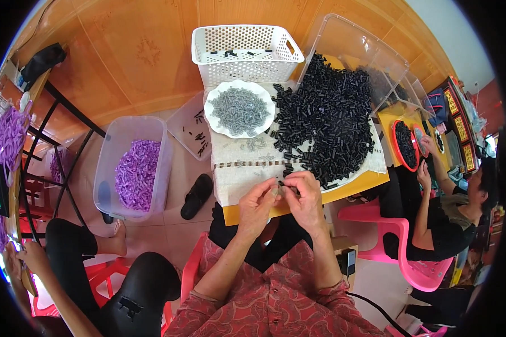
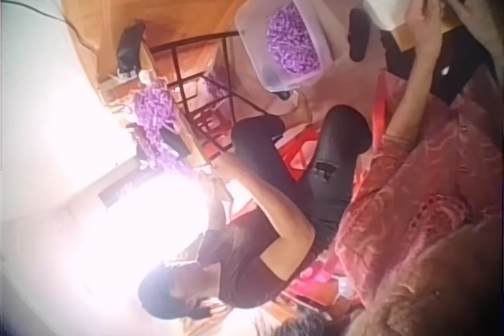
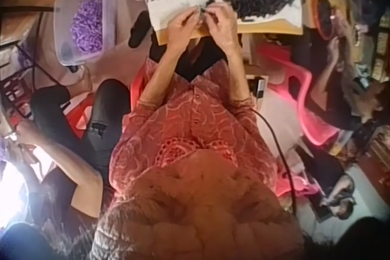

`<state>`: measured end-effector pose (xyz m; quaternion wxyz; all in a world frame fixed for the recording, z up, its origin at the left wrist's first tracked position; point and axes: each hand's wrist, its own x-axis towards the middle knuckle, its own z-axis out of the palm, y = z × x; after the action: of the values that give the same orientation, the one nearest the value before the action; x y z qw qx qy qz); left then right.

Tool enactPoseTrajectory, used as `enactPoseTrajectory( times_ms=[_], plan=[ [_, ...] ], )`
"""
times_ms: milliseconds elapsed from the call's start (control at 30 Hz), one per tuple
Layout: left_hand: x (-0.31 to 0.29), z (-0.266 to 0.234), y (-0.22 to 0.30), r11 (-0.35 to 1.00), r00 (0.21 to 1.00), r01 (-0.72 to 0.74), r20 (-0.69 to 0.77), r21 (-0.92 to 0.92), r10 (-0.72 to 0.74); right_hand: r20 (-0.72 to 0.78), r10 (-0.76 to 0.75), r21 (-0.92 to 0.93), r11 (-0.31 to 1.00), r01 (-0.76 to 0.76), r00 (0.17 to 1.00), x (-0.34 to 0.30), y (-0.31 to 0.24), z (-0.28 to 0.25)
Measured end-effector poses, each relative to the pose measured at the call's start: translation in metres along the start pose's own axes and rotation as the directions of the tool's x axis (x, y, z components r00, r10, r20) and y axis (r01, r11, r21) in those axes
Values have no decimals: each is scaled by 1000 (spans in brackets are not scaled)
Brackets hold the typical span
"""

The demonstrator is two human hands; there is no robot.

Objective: Assembling small black plastic components by hand.

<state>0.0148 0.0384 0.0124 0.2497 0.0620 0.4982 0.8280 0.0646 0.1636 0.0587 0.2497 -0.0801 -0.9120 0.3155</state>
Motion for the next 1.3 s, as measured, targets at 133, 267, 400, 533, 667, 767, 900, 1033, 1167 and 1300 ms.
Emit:
enactPoseTrajectory(
  times_ms=[133, 267, 400, 533, 667, 767, 900, 1033, 1167, 1300],
  plan=[
    [2, -2, -1, 998, 1000, 8, 0, 55, -8, -6, -46, -47, 998, 46, 999, -4, -4, 5],
    [0, 0, 3, 997, 997, 68, -26, -24, -69, 13, -60, -50, 997, 60, 998, -2, -7, 3],
    [0, -2, -2, 984, 996, -87, 1, 158, 87, 32, -93, -84, 992, 96, 995, 0, -10, 3],
    [-1, 0, 3, 966, 994, -111, 3, 233, 114, 32, -105, -65, 992, 107, 994, 1, -14, 2],
    [-2, 0, 3, 947, 982, -184, -3, 264, 191, 62, -133, -62, 989, 136, 989, 2, -7, -2],
    [-2, -9, -1, 997, 999, 9, 50, 79, -13, 4, -73, -142, 987, 72, 997, 1, 5, -5],
    [0, -15, 7, 927, 979, 193, 133, -323, -157, -44, -62, -256, 965, 49, 997, 7, 19, -7],
    [-2, -19, 15, 830, 958, 268, 226, -488, -177, -98, -42, -287, 958, 12, 994, 19, 29, -9],
    [-3, -21, 15, 810, 954, 267, 264, -522, -144, -138, -19, -418, 907, -41, 990, 38, 38, -7],
    [-6, -20, 19, 814, 953, 231, 292, -534, -80, -60, 74, -533, 841, -94, 995, 49, 48, 0]
  ],
)
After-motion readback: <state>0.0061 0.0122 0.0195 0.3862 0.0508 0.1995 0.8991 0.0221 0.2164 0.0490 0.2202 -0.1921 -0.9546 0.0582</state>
